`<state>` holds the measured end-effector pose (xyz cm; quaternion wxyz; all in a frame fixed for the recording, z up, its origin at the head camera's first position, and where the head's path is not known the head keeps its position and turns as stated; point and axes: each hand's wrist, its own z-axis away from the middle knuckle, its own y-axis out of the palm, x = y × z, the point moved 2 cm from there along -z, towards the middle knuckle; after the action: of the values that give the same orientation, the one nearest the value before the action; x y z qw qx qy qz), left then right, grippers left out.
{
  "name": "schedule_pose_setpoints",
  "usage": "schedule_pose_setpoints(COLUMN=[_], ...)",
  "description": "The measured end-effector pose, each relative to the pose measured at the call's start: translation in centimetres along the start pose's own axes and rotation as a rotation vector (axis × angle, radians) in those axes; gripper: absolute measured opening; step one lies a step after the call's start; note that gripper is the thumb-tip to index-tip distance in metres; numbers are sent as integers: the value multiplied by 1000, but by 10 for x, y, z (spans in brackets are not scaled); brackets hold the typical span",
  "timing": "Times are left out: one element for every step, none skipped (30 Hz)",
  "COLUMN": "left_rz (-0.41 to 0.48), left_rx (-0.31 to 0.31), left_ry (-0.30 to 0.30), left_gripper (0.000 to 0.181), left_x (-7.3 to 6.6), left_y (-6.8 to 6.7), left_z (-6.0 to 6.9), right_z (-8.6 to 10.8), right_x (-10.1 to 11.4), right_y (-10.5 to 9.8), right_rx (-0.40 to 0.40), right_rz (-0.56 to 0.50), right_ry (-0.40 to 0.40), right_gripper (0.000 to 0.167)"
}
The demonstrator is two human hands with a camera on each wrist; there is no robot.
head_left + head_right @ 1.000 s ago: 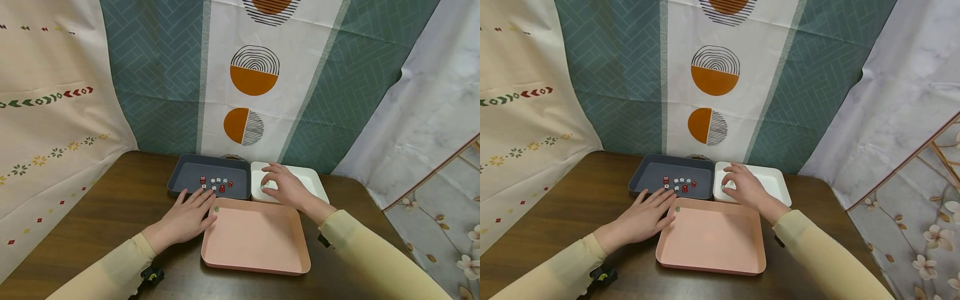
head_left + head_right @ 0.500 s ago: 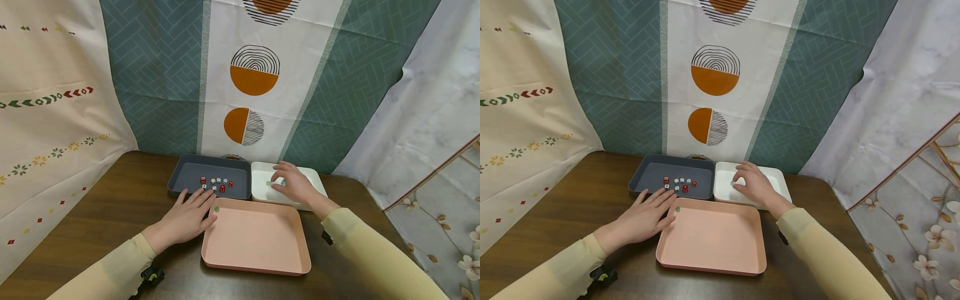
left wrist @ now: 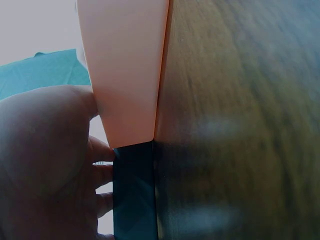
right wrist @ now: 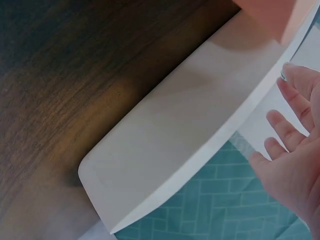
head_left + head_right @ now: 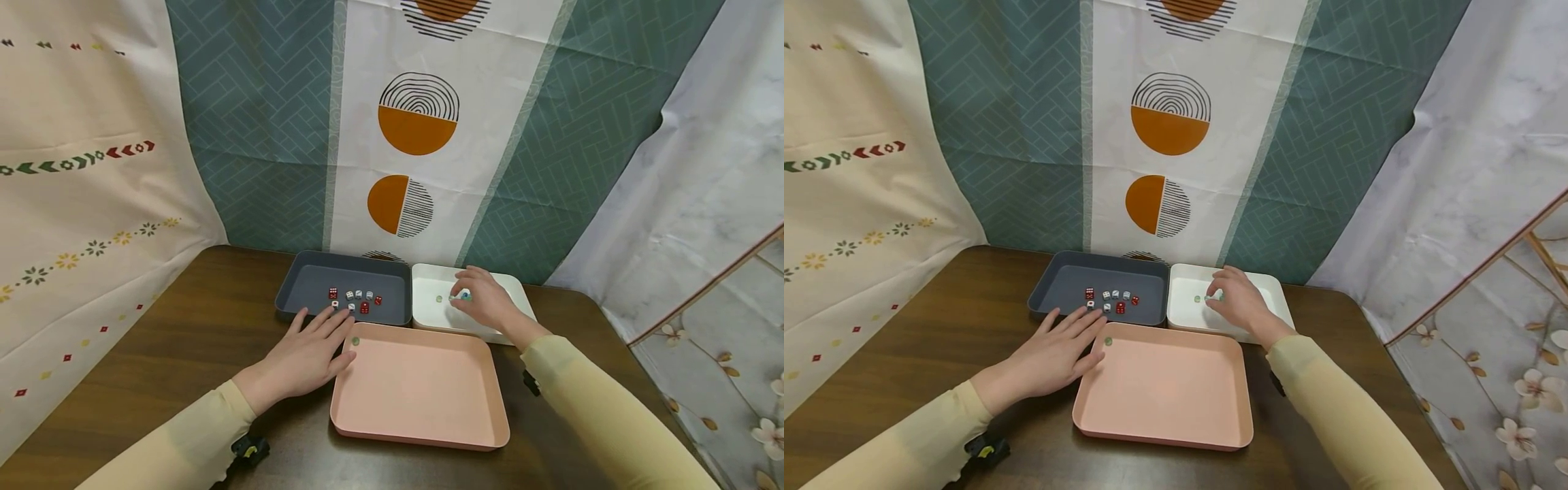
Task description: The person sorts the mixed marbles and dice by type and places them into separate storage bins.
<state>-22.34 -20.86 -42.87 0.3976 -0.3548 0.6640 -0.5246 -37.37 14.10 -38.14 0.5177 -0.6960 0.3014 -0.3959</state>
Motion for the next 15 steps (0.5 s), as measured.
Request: schedule_pose_setpoints(left_rz=[0, 0, 0, 1, 1, 1, 1, 1, -1, -1, -1, -1, -1, -2, -2], left_rx=[0, 0, 1, 2, 2, 2, 1, 0, 1, 1, 2, 3, 4, 6, 8], left_ry=[0, 0, -1, -2, -2, -1, -1, -1, -2, -2, -2, -3, -3, -4, -4], left_gripper=[68, 68, 68, 68, 68, 68, 68, 68, 68, 68, 68, 68, 68, 68, 68], left_x=[0, 0, 0, 0, 0, 0, -1, -1, -1, -1, -2, -2, -2, -2, -2], left_y=[0, 0, 0, 0, 0, 0, 0, 0, 0, -1, -1, -1, -2, -2, -2], left_z=[0, 0, 0, 0, 0, 0, 0, 0, 0, 0, 0, 0, 0, 0, 0], right_z=[-1, -2, -4, -5, -6, -7, -8, -9, -9, -10, -11, -11, -12, -13, -14], right_x=[-1, -2, -3, -4, -5, -6, -7, -7, -8, -9, -9, -9, -10, -10, -11], right_y=[1, 3, 4, 5, 7, 8, 9, 10, 11, 11, 12, 13, 14, 15, 15], right_rx=[5, 9, 13, 17, 22, 27, 30, 33, 35, 36, 37, 35, 37, 39, 41], right_rz=[4, 8, 16, 23, 30, 34, 37, 43, 44, 44, 44, 48, 49, 49, 50], right_ry=[3, 5, 7, 10, 12, 16, 20, 22, 25, 28, 31, 30, 31, 32, 33], right_gripper=[10, 11, 11, 12, 12, 13, 13, 13, 13, 13, 13, 13, 13, 13, 13])
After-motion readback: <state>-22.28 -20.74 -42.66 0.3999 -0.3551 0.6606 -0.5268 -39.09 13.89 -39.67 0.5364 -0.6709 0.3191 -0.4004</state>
